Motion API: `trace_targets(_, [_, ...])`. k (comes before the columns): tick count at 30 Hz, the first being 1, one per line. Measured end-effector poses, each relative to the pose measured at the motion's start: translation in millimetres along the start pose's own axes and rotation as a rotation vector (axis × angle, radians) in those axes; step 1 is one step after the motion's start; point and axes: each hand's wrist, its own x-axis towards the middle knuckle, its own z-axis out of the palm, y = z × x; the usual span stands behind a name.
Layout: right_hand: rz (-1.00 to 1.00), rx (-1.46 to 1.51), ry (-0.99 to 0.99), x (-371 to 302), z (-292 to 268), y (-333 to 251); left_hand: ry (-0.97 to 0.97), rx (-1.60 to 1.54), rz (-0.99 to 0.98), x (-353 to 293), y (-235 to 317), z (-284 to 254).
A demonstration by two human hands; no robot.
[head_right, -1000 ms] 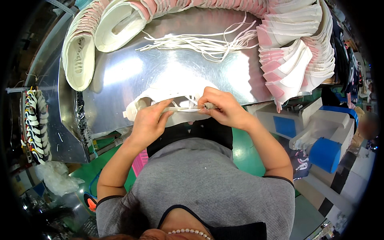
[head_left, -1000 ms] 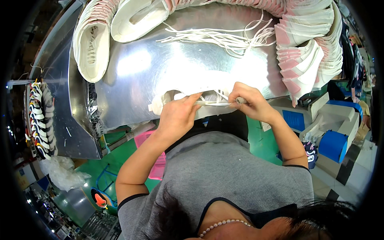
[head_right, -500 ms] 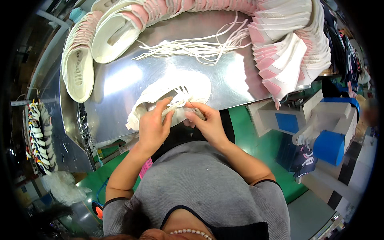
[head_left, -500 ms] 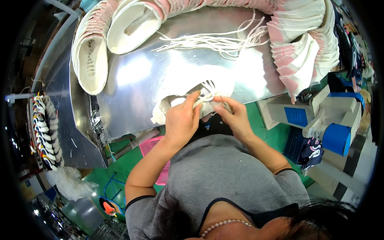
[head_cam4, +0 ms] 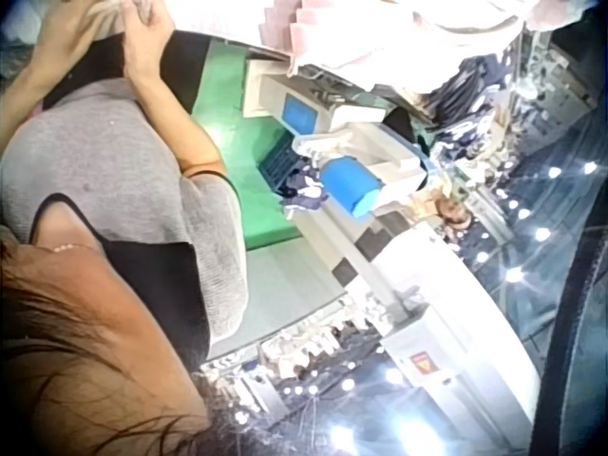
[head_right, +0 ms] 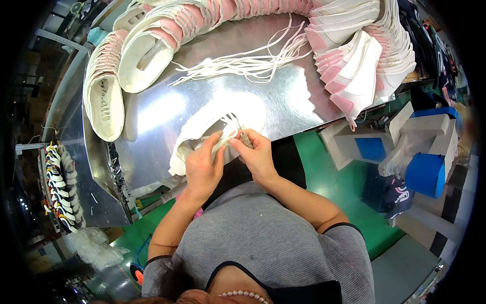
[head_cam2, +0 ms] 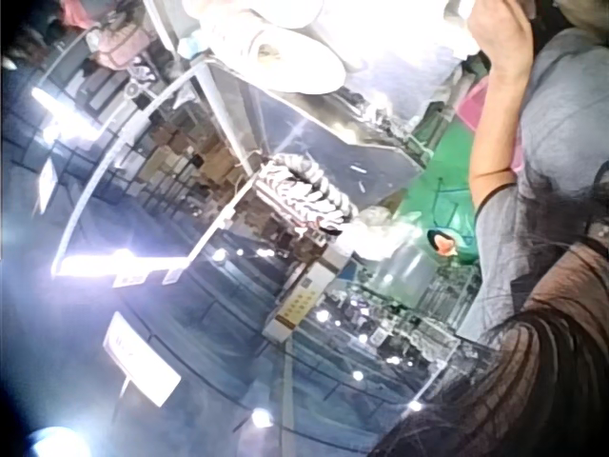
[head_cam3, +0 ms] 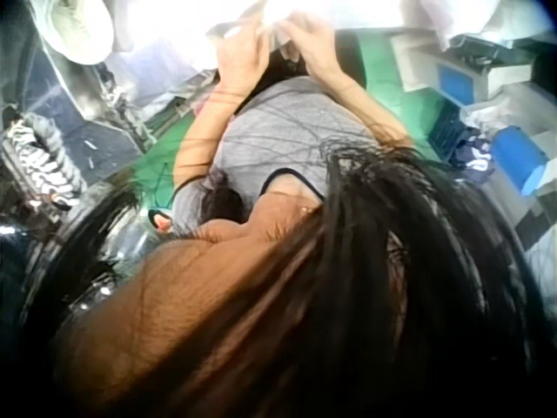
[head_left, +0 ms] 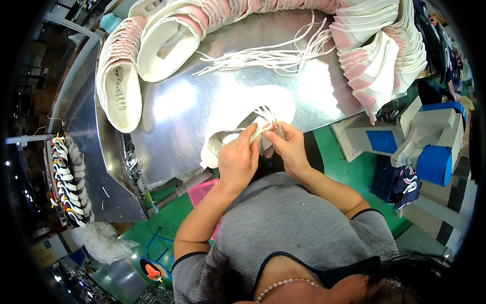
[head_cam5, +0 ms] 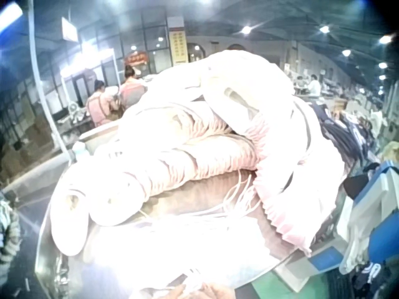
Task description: The person threads white shoelaces through the eyelets of a white sneaker using a small metal hook tool, handling the shoe and laces at a metal workbench.
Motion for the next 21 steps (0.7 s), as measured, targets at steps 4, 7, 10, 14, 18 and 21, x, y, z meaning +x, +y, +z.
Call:
trace_targets(4, [0.016, 0.068, -0.059, 1.7, -8.3, 5.7, -0.015, -0.001, -0.013, 1.0, 1.5, -0.8])
trace_targets(7, [0.022, 0.084, -0.161, 4.7, -17.8, 9.8, -0.008, -0.006, -0.022, 1.2, 0.2, -0.4])
trace_targets(10, [0.109, 0.235, -0.353, 0.8, -25.7, -1.6, -0.010, -0.014, -0.031, 3.2, -2.3, -3.1])
trace_targets(14, [0.322, 0.542, -0.695, -1.5, -44.4, -31.3, -0.158, 0.055, -0.161, 10.8, -3.0, -15.1])
trace_targets(18, [0.308, 0.343, -0.654, 10.1, -50.4, -46.2, -0.135, 0.031, -0.125, 15.0, -3.4, -13.8])
trace_targets(21, [0.001, -0.512, -0.672, 1.7, -46.4, -40.7, -0.090, 0.085, -0.078, 18.9, -3.4, -13.4])
